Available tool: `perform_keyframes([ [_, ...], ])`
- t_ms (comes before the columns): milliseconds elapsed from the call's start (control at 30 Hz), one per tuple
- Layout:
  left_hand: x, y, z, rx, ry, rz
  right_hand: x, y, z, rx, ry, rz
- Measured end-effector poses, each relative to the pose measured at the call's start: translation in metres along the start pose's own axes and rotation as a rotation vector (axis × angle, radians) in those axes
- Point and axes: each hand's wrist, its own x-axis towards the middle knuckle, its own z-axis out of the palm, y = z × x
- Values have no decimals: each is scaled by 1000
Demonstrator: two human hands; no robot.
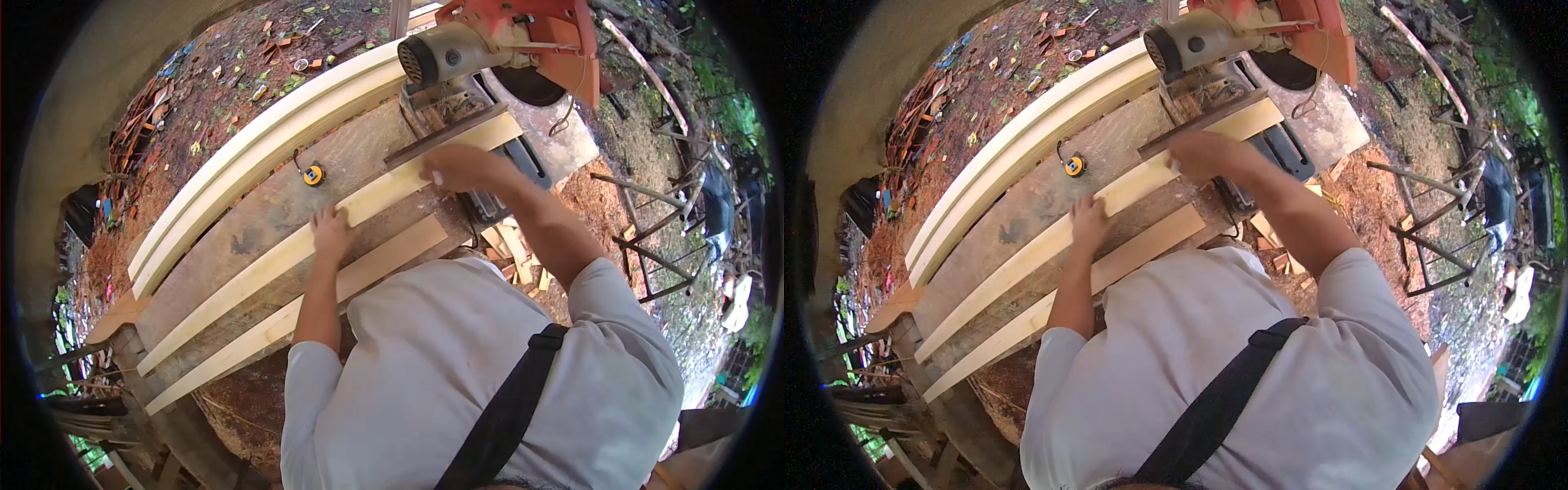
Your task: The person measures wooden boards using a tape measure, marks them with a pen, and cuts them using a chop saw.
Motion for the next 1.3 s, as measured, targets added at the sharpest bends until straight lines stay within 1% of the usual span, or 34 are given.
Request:
perform_keyframes([
  [67,22,30,9,5,29,94,-24,-51,-80,-190,391,-46],
  [100,31,36,21,-7,36,94,-35,-66,-120,-296,555,-14],
  [133,41,40,39,35,94,142,-45,-66,-162,-429,678,-60],
  [167,48,45,51,78,155,190,-59,-89,-199,-374,626,152],
  [200,49,54,50,66,164,195,-72,-113,-236,-334,564,367],
  [233,49,64,43,91,173,169,-77,-106,-257,-275,559,383],
  [267,50,72,39,115,182,140,-68,-70,-273,-291,559,387],
  [333,51,77,37,90,162,126,-45,9,-302,-738,314,472],
  [367,52,77,36,83,129,112,-50,3,-303,-749,312,470],
  [433,52,77,33,48,104,107,-60,-10,-297,12,195,705],
  [467,51,77,31,20,74,108,-61,-8,-294,182,96,574],
  [500,50,77,30,15,63,101,-63,-5,-287,186,82,576],
  [567,52,81,30,17,109,95,-71,-1,-271,221,172,488],
  [600,50,83,31,3,96,90,-77,9,-269,391,88,589],
  [633,53,82,31,0,75,80,-80,18,-262,384,77,596],
  [700,51,83,31,-2,49,68,-93,7,-236,440,307,640],
  [767,51,84,29,44,161,100,-102,-2,-229,414,288,605],
  [800,52,85,26,44,159,102,-106,6,-221,510,300,625],
  [867,54,86,22,19,13,52,-110,18,-214,651,297,662],
  [900,53,85,24,17,7,48,-109,21,-210,653,289,665],
  [967,53,83,31,2,156,124,-110,22,-201,782,440,562],
  [1000,57,82,37,3,155,125,-111,27,-205,783,441,562],
  [1067,66,83,44,-45,177,179,-111,35,-218,778,192,565],
  [1167,69,99,47,-40,128,138,-108,28,-218,835,241,591],
  [1200,68,102,46,-50,130,139,-108,23,-216,828,241,597],
  [1267,67,103,41,-17,191,147,-110,14,-210,788,313,589],
  [1300,68,105,39,-25,190,147,-113,22,-209,783,311,595],
])
